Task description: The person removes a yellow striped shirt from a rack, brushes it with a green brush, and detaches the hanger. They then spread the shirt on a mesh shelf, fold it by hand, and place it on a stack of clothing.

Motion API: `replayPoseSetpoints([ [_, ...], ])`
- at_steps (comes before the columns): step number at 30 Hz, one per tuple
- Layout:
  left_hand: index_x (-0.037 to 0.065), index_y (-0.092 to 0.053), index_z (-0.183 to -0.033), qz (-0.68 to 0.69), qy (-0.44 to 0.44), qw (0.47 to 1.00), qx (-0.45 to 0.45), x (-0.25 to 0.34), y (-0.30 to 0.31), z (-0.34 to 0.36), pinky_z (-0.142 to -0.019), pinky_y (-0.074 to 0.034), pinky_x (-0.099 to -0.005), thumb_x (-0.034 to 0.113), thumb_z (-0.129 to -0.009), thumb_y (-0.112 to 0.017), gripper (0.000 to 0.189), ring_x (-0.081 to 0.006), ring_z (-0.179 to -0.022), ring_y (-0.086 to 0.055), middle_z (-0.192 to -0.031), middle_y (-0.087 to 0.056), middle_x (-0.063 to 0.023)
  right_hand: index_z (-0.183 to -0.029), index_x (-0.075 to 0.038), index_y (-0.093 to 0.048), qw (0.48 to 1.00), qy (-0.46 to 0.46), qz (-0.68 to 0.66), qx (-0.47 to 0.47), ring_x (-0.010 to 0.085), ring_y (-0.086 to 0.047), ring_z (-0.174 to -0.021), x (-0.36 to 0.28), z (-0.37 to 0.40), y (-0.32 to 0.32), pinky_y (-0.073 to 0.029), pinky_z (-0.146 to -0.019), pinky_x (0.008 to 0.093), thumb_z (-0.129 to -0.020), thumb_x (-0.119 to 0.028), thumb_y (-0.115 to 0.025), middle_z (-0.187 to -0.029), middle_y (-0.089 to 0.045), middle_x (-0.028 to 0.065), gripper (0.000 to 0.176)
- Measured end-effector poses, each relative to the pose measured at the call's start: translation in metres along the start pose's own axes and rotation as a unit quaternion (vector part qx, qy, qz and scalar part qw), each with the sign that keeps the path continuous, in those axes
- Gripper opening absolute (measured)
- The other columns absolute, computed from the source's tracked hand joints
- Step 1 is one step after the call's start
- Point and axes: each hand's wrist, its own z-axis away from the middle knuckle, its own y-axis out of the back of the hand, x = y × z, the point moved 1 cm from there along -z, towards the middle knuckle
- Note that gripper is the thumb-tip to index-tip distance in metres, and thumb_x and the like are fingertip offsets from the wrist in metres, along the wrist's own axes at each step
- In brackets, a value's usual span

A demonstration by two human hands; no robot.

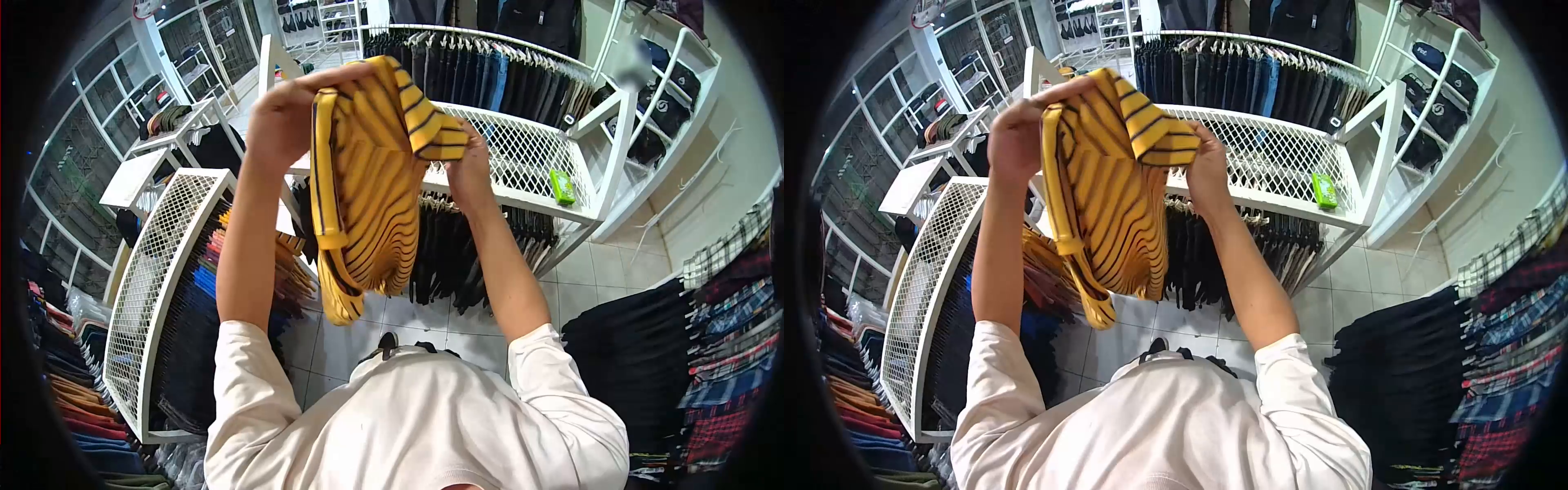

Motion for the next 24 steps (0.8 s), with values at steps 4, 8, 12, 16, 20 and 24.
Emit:
replayPoseSetpoints([
  [4,0.0,-0.06,-0.136,-0.212,0.006,0.965,0.153,-0.011,0.038,0.013,-0.09,-0.06,-0.0309,0.007,-0.085,-0.075,0.054,-0.0166,-0.103,-0.07,-0.117,-0.07,-0.0165,-0.114,0.003,-0.07,0.984,0.055,0.162,-0.038,0.0103,-0.069,-0.091,-0.025,-0.014,-0.006,-0.055,-0.082,0.0241,-0.1,-0.004,-0.061,-0.104,-0.074,0.007,0.018],
  [8,0.002,-0.052,-0.142,-0.295,0.103,0.933,0.179,-0.054,0.04,0.012,-0.083,-0.058,-0.0287,-0.002,-0.082,-0.065,0.061,-0.0134,-0.091,-0.068,-0.107,-0.069,-0.0085,-0.111,0.004,-0.071,0.984,0.07,0.133,-0.092,0.0081,-0.069,-0.088,-0.036,-0.013,-0.015,-0.057,-0.08,0.0223,-0.098,-0.004,-0.064,-0.098,-0.075,0.0062,0.016],
  [12,-0.003,-0.059,-0.129,-0.142,0.22,0.953,0.149,-0.117,0.052,0.006,-0.083,-0.06,-0.0309,0.0,-0.092,-0.059,0.037,-0.0156,-0.091,-0.071,-0.107,-0.07,-0.0112,-0.112,0.003,-0.071,0.984,0.069,0.158,-0.051,0.0083,-0.069,-0.087,-0.045,-0.003,0.004,-0.056,-0.079,0.0233,-0.096,-0.001,-0.066,-0.099,-0.075,0.0051,0.017],
  [16,-0.003,-0.066,-0.115,-0.084,0.131,0.979,0.131,-0.097,-0.002,-0.035,-0.075,-0.062,-0.0311,0.006,-0.099,-0.051,0.024,-0.0141,-0.08,-0.072,-0.095,-0.072,-0.0087,-0.109,0.005,-0.07,0.963,0.083,0.256,-0.022,0.0093,-0.068,-0.091,-0.053,0.018,0.041,-0.054,-0.082,0.024,-0.093,0.002,-0.067,-0.099,-0.074,0.0049,0.017],
  [20,-0.001,-0.07,-0.11,-0.145,0.094,0.979,0.11,-0.093,-0.022,-0.074,-0.074,-0.059,-0.0287,0.018,-0.099,-0.065,0.022,-0.0129,-0.082,-0.071,-0.098,-0.074,-0.0061,-0.118,-0.004,-0.068,0.929,0.01,0.368,-0.029,0.0158,-0.069,-0.099,-0.048,0.055,0.053,-0.051,-0.095,0.0342,-0.088,-0.015,-0.08,-0.104,-0.074,0.0052,0.034],
  [24,0.0,-0.072,-0.11,-0.163,0.057,0.982,0.075,-0.081,-0.03,-0.096,-0.075,-0.059,-0.0277,0.019,-0.098,-0.068,0.022,-0.0112,-0.085,-0.071,-0.098,-0.074,-0.0039,-0.118,-0.001,-0.067,0.91,-0.032,0.413,-0.031,0.0152,-0.068,-0.097,-0.021,0.077,0.077,-0.053,-0.089,0.0325,-0.09,-0.01,-0.073,-0.104,-0.073,0.006,0.031],
])
